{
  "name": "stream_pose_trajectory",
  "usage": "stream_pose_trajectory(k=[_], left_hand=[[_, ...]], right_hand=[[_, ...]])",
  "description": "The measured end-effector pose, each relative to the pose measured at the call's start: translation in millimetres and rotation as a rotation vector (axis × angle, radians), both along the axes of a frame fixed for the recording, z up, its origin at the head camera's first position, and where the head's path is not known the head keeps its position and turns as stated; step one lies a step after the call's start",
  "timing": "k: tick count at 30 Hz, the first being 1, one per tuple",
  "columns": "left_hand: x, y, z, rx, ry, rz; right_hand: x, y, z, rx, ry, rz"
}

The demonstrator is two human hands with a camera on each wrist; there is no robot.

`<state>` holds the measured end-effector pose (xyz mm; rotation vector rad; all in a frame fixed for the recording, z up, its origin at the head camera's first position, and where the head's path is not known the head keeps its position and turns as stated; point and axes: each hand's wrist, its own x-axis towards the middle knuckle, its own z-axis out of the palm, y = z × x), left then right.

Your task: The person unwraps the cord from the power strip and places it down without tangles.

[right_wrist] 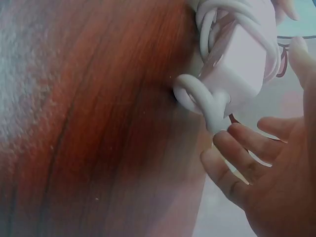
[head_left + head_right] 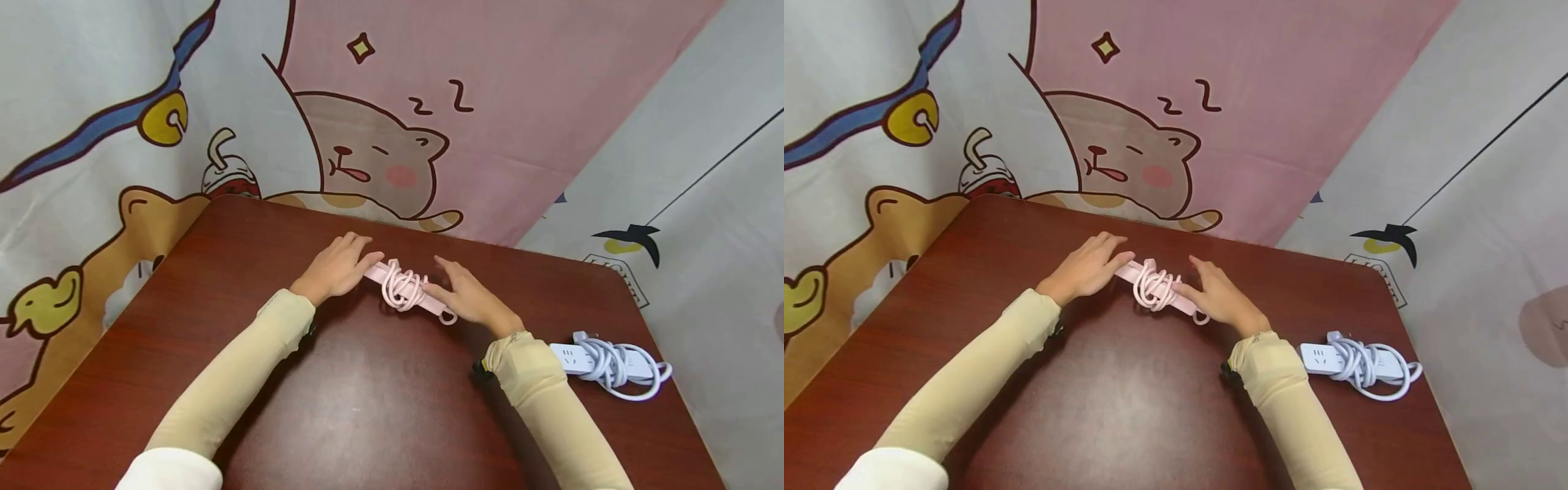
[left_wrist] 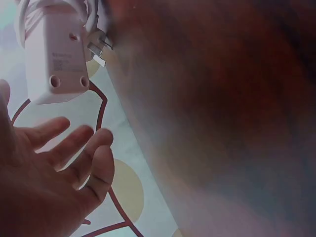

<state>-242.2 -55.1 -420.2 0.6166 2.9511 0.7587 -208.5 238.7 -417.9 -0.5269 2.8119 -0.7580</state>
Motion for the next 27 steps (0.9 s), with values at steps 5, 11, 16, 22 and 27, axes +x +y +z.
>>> stream_pose_trajectory(k=[5,11,16,22,27], left_hand=[[6.4,-0.6,-3.0,-0.027,-0.002,-0.036],[9.9,-1.7,-2.6,-0.056,0.028,-0.066],[10.9,-0.4,-5.0,-0.083,0.036,-0.073],[11.5,1.1,-8.2,-0.106,0.051,-0.081],[11.2,-1.2,-10.2,-0.109,0.058,-0.079]], right_hand=[[4.8,0.6,-4.2,0.008,-0.002,0.034],[7.4,2.9,-9.6,0.009,0.028,0.069],[7.8,4.2,-13.0,0.000,0.034,0.092],[8.8,5.0,-14.4,-0.017,0.016,0.096],[7.8,3.9,-15.3,-0.017,0.019,0.090]])
